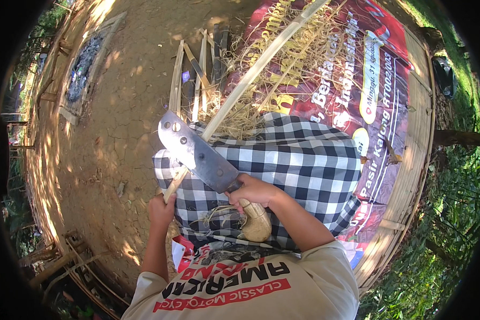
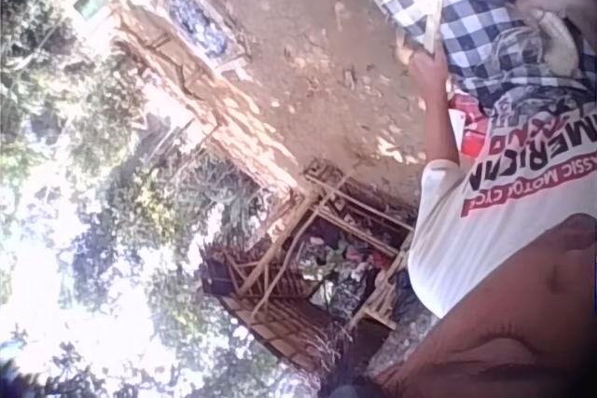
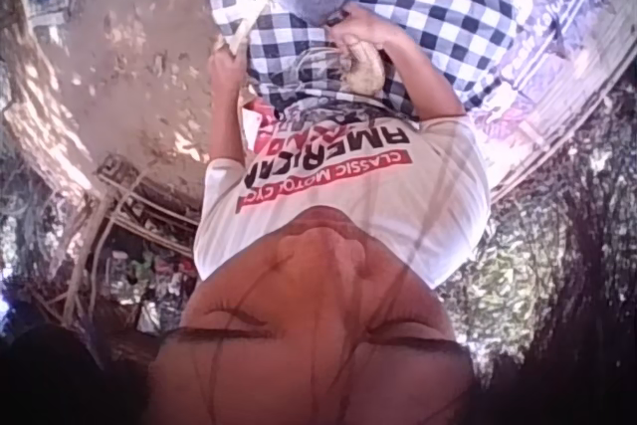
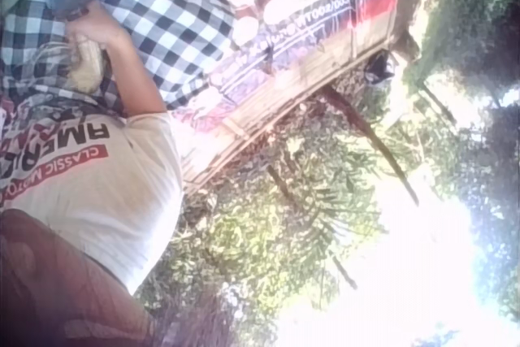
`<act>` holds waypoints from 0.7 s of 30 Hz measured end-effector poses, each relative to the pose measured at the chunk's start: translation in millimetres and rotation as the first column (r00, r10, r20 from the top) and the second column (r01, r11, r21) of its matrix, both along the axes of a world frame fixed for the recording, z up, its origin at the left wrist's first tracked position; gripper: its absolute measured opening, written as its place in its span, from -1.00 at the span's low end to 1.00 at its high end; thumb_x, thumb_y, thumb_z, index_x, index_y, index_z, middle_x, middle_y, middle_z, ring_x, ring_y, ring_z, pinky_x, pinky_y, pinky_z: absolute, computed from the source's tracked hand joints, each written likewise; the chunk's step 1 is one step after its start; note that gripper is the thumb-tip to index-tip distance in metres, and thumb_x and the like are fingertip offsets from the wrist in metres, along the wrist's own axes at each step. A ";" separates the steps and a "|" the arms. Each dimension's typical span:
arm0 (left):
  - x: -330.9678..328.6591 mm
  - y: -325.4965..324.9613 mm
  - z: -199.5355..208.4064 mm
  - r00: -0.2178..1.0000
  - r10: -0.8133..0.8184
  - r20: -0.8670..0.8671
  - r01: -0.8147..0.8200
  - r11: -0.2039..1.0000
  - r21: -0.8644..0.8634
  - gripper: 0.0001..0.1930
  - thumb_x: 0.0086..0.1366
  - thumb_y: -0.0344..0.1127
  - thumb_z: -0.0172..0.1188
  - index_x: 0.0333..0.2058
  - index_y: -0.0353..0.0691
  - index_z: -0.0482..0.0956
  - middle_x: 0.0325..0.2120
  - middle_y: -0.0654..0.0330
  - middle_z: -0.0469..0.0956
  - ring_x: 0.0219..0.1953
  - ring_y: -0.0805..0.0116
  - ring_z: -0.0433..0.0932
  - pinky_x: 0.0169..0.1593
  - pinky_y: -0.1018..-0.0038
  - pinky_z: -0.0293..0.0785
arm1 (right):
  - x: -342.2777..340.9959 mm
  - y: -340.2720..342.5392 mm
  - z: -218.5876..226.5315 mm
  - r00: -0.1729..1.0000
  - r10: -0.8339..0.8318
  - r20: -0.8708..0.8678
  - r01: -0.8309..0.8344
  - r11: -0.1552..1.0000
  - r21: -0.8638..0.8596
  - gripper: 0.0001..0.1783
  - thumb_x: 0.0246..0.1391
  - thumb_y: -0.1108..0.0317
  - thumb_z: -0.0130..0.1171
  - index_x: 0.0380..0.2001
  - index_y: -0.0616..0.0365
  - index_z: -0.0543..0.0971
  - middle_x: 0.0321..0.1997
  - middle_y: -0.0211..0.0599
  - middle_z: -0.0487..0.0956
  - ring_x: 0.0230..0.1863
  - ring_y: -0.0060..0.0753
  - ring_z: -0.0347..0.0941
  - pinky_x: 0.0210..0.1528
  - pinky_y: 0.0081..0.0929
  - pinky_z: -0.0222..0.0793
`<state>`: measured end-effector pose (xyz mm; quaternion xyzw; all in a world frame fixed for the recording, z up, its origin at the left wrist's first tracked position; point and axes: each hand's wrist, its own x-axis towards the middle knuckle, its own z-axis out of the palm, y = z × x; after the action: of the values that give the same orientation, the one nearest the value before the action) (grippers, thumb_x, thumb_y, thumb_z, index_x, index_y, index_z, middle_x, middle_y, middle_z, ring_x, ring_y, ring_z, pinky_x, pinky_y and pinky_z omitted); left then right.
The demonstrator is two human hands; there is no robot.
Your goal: The person shaves a thin wooden strip using a large cleaver-style blade, removing small curls of wood while holding the strip with their other hand.
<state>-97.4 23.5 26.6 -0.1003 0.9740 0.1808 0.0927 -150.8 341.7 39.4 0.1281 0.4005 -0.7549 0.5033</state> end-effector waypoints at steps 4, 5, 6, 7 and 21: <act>3.7 -1.8 -5.4 1.000 0.005 -0.008 -0.005 1.000 -0.001 -0.52 0.16 0.00 0.20 -0.55 -0.44 0.52 -0.64 -0.25 0.46 -0.48 -0.27 0.52 -0.44 0.07 0.36 | -1.0 -0.6 7.1 0.993 -0.004 -0.121 0.008 0.999 0.036 -0.82 -0.20 0.60 0.17 -0.44 0.34 0.43 -0.59 -0.27 0.44 -0.63 -0.43 0.43 -0.56 -0.46 0.39; 5.2 -3.5 -7.7 1.000 0.015 -0.016 -0.014 1.000 0.012 -0.52 0.17 0.00 0.20 -0.55 -0.44 0.52 -0.64 -0.25 0.45 -0.48 -0.27 0.52 -0.44 0.07 0.36 | -0.9 -1.2 9.4 0.989 -0.046 -0.139 0.059 0.994 0.091 -0.81 -0.21 0.62 0.17 -0.43 0.33 0.42 -0.59 -0.28 0.43 -0.63 -0.44 0.43 -0.55 -0.47 0.40; 6.5 -4.7 -8.8 1.000 0.018 -0.016 -0.018 1.000 0.011 -0.52 0.17 0.00 0.20 -0.55 -0.44 0.52 -0.64 -0.25 0.46 -0.48 -0.27 0.52 -0.44 0.07 0.37 | -0.8 -2.0 10.4 0.983 -0.087 -0.160 0.110 0.983 0.145 -0.80 -0.22 0.63 0.17 -0.42 0.32 0.42 -0.59 -0.29 0.43 -0.63 -0.45 0.43 -0.55 -0.47 0.40; 6.3 -3.6 -9.4 1.000 0.018 -0.016 -0.018 1.000 0.014 -0.52 0.17 0.00 0.19 -0.54 -0.44 0.52 -0.64 -0.25 0.46 -0.48 -0.27 0.51 -0.44 0.07 0.37 | -0.8 -1.5 7.6 0.973 -0.112 -0.201 0.145 0.977 0.158 -0.81 -0.21 0.63 0.16 -0.43 0.32 0.43 -0.60 -0.29 0.44 -0.64 -0.45 0.43 -0.55 -0.47 0.40; 5.5 0.7 -8.8 0.999 0.047 0.000 -0.047 0.999 -0.001 -0.45 0.14 0.14 0.19 -0.50 -0.39 0.55 -0.61 -0.21 0.50 -0.45 -0.28 0.53 -0.38 0.03 0.43 | -6.3 -15.6 5.8 0.970 0.139 -0.201 -0.094 0.972 0.216 -0.85 -0.18 0.59 0.17 -0.45 0.33 0.44 -0.62 -0.28 0.47 -0.64 -0.44 0.44 -0.55 -0.47 0.39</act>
<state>-92.0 24.2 17.8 -0.1234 0.9715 0.1822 0.0883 -157.0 326.1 45.2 0.0730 0.5349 -0.6881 0.4848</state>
